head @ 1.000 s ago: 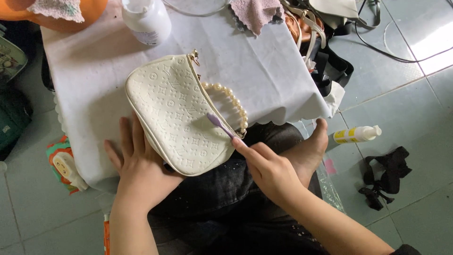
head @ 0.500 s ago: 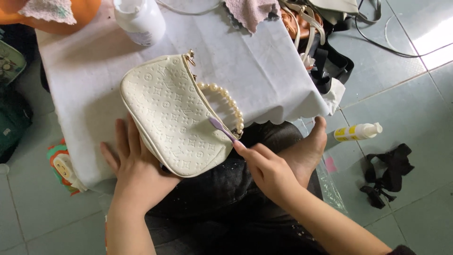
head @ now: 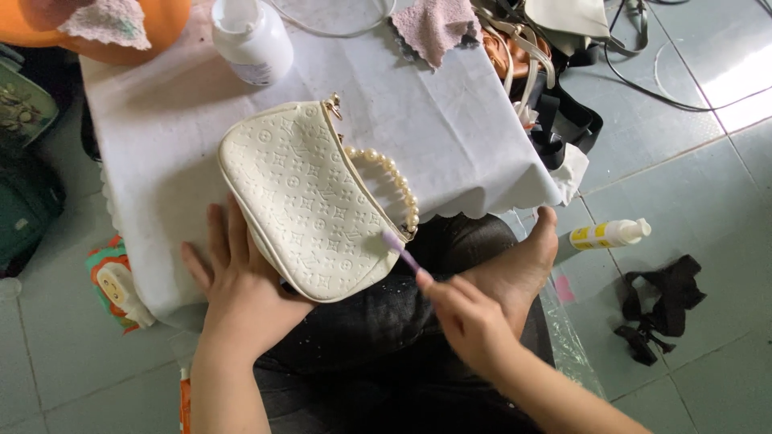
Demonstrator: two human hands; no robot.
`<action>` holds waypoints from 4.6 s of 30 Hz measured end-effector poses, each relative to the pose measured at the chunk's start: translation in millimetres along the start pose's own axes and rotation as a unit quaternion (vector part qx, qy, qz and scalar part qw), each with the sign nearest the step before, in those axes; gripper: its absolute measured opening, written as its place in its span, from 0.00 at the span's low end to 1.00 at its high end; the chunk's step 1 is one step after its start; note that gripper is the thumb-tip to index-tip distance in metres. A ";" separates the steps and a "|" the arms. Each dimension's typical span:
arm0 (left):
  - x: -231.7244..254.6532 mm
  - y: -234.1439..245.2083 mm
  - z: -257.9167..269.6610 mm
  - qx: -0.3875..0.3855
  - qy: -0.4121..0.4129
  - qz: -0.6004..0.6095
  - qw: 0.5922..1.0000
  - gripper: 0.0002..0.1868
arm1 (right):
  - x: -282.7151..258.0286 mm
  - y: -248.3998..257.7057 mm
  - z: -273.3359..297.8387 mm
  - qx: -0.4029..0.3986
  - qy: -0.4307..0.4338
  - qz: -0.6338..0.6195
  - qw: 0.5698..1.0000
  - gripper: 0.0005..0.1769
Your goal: A person uses a toothbrush to scrub and clean the exterior surface of a white handbag.
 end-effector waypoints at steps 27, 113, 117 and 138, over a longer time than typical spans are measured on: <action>12.9 18.2 3.2 0.032 0.034 0.044 0.998 0.65 | -1.2 -13.5 13.1 0.010 -0.026 -0.061 0.998 0.17; 103.4 5.5 55.0 0.080 0.058 0.313 0.945 0.66 | 7.8 -12.4 96.9 0.044 -0.240 -0.298 0.923 0.23; 116.7 -1.6 64.1 0.079 0.056 0.321 0.942 0.64 | 9.8 -13.3 112.7 0.101 -0.281 -0.317 0.900 0.22; 127.5 -13.7 79.7 0.118 0.076 0.384 0.912 0.55 | 15.1 -2.3 109.0 0.093 -0.221 -0.305 0.922 0.27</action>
Point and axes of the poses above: each hand's wrist, its own z-axis away from the middle knuckle, its own y-axis out of the back of the hand, x = y × z, the point moved 10 cm from there along -z, towards the middle knuckle, and after that the axes turned 15 degrees about y, right-handed, at the moved point
